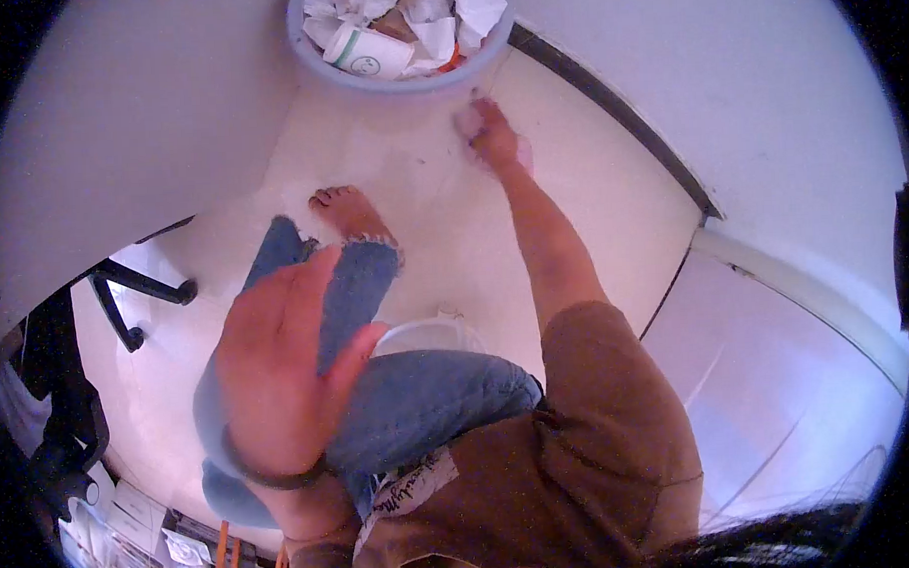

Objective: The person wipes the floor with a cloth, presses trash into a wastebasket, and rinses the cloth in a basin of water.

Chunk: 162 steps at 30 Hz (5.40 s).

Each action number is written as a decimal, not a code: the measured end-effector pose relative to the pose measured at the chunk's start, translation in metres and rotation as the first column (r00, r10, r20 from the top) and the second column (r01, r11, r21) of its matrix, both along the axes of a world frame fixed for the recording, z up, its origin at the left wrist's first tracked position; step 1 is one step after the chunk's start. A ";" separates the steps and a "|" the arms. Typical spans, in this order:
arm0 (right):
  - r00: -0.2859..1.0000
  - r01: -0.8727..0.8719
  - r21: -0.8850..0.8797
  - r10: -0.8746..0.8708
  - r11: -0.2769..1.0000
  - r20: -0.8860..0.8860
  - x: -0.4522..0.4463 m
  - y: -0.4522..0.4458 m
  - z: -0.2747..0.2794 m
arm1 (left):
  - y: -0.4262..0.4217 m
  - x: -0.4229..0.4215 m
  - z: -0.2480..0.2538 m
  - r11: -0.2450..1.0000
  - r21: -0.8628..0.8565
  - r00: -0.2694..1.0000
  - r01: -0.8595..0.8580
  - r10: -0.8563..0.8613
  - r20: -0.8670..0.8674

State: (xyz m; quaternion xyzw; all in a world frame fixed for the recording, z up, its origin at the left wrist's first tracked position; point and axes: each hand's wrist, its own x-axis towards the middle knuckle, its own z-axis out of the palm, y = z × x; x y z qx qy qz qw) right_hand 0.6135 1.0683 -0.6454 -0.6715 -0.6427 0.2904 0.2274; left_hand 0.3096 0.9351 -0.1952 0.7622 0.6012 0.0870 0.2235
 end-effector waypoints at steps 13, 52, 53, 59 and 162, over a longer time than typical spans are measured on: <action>0.662 -0.701 -0.070 0.684 0.710 0.306 -0.095 0.041 0.051 | -0.002 0.005 0.002 0.999 -0.030 1.000 -0.015 0.015 0.001; 0.829 -0.191 -0.110 0.220 0.975 0.514 -0.132 -0.086 0.024 | 0.000 -0.001 0.000 1.000 0.017 1.000 -0.015 0.015 -0.009; 0.819 -0.176 -0.113 0.209 0.978 0.534 -0.132 -0.086 0.024 | 0.001 0.000 0.000 1.000 0.026 1.000 -0.011 0.012 -0.006; 0.790 -0.345 -0.107 0.351 0.932 0.503 -0.121 -0.075 0.022 | -0.007 -0.001 -0.006 0.998 0.054 0.999 0.028 -0.030 0.038; 0.756 -0.575 0.009 0.526 0.818 0.389 -0.003 -0.044 0.058 | 0.014 0.018 -0.015 0.989 -0.150 0.998 -0.008 -0.001 -0.057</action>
